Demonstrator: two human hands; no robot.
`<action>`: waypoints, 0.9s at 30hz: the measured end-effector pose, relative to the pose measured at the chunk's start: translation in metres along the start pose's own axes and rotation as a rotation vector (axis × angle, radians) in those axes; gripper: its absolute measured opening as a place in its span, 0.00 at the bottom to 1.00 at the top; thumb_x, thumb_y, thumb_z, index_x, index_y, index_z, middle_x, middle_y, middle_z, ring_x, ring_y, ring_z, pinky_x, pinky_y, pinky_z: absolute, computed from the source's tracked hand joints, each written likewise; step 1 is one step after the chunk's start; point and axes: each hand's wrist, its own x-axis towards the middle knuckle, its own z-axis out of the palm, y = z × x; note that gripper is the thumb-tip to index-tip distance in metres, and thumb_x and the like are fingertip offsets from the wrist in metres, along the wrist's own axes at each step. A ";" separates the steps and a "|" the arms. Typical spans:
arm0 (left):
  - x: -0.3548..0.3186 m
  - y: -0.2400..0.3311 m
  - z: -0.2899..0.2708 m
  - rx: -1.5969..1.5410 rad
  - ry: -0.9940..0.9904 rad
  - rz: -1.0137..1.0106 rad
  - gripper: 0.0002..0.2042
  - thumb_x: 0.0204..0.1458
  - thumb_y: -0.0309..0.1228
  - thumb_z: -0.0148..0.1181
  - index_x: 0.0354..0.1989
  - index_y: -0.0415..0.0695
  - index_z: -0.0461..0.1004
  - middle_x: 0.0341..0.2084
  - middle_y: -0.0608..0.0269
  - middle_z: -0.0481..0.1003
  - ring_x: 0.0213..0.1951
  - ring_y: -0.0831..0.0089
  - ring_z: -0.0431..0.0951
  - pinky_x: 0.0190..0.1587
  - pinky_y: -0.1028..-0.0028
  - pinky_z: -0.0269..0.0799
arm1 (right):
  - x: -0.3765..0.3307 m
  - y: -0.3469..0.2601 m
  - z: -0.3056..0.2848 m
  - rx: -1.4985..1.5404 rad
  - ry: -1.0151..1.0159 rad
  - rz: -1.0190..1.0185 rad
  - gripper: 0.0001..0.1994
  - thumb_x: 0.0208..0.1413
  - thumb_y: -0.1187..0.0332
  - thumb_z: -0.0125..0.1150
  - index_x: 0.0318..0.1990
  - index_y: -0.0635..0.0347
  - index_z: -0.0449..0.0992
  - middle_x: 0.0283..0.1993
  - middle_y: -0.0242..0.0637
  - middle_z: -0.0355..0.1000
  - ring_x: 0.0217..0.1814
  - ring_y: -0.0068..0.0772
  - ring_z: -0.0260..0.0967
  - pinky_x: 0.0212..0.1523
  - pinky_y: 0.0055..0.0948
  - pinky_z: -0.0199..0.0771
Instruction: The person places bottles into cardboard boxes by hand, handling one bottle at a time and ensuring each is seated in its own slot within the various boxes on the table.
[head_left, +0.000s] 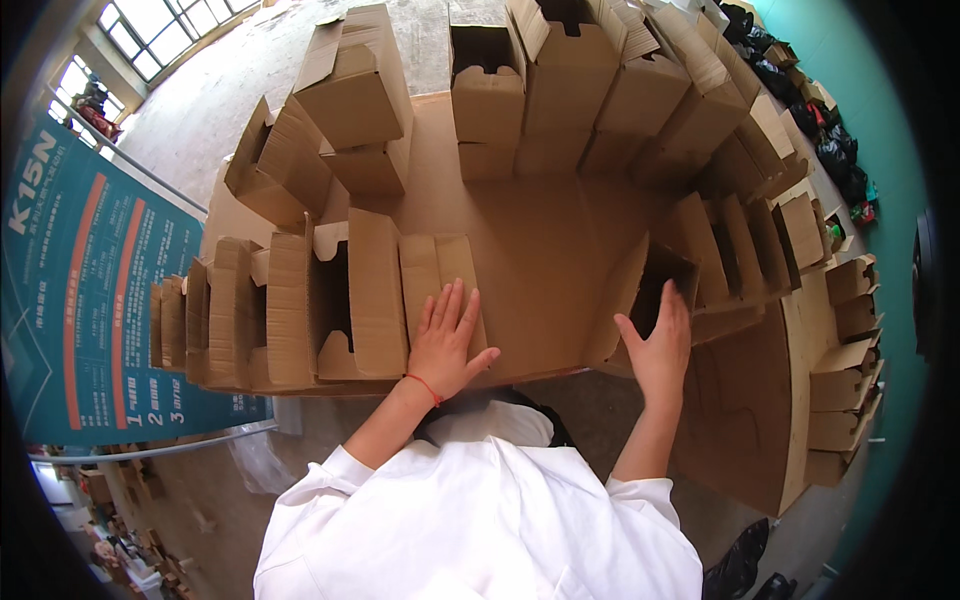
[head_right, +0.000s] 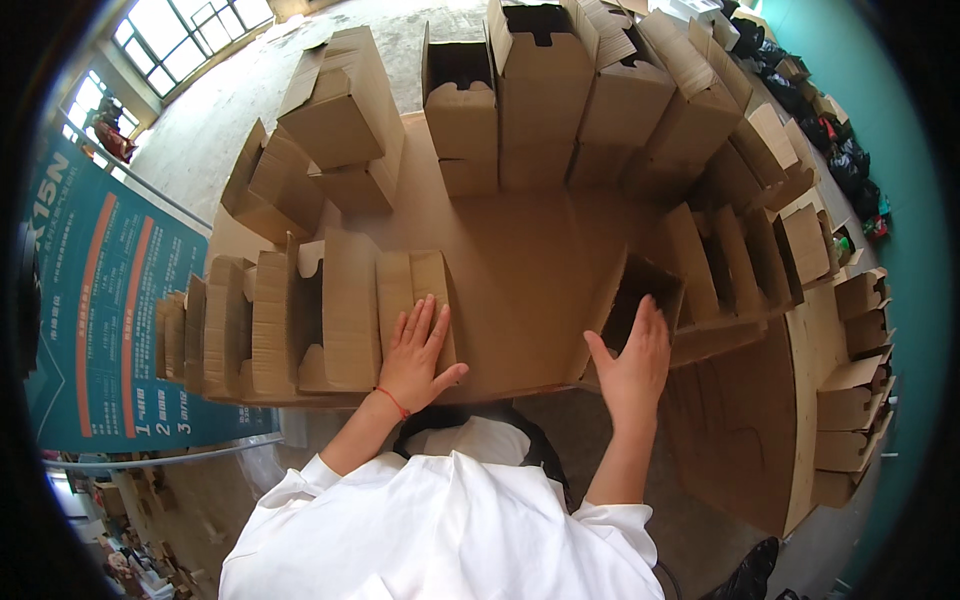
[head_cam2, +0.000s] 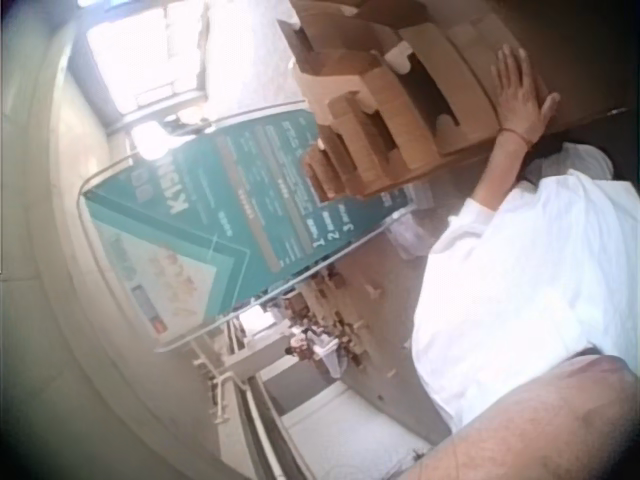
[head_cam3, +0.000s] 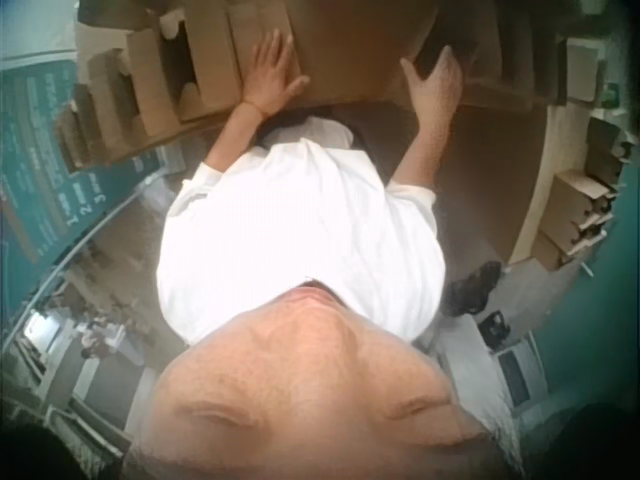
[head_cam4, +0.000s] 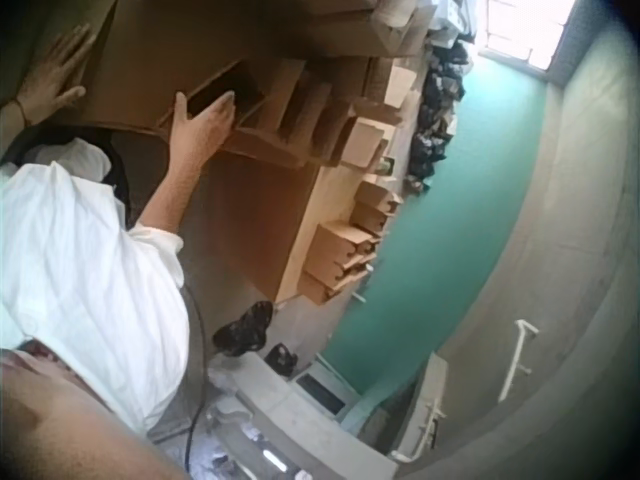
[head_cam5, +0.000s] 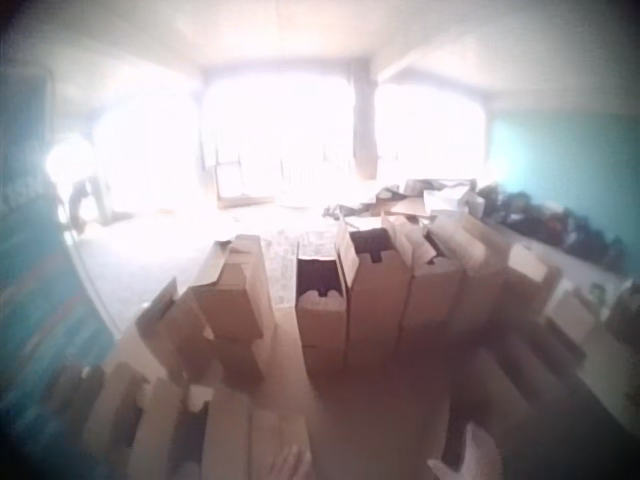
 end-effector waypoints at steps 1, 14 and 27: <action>0.000 0.001 0.000 0.002 -0.003 0.000 0.42 0.54 0.56 0.50 0.70 0.44 0.44 0.70 0.48 0.42 0.71 0.57 0.41 0.70 0.58 0.34 | 0.003 0.007 -0.004 0.013 -0.160 0.018 0.24 0.53 0.60 0.60 0.51 0.69 0.71 0.47 0.56 0.71 0.52 0.54 0.68 0.52 0.43 0.68; 0.035 0.013 0.014 -0.613 0.286 -0.177 0.31 0.60 0.47 0.46 0.68 0.43 0.51 0.66 0.52 0.55 0.70 0.55 0.45 0.69 0.55 0.24 | -0.014 -0.109 0.076 0.620 -0.592 -0.223 0.17 0.58 0.70 0.47 0.52 0.71 0.68 0.40 0.60 0.72 0.44 0.59 0.71 0.46 0.46 0.71; 0.041 0.005 0.024 -0.571 0.306 -0.093 0.29 0.54 0.23 0.51 0.66 0.43 0.55 0.63 0.41 0.56 0.68 0.50 0.48 0.68 0.50 0.27 | -0.004 -0.077 0.014 -0.189 -0.643 -0.712 0.15 0.51 0.62 0.62 0.43 0.60 0.76 0.44 0.42 0.73 0.58 0.40 0.65 0.69 0.43 0.50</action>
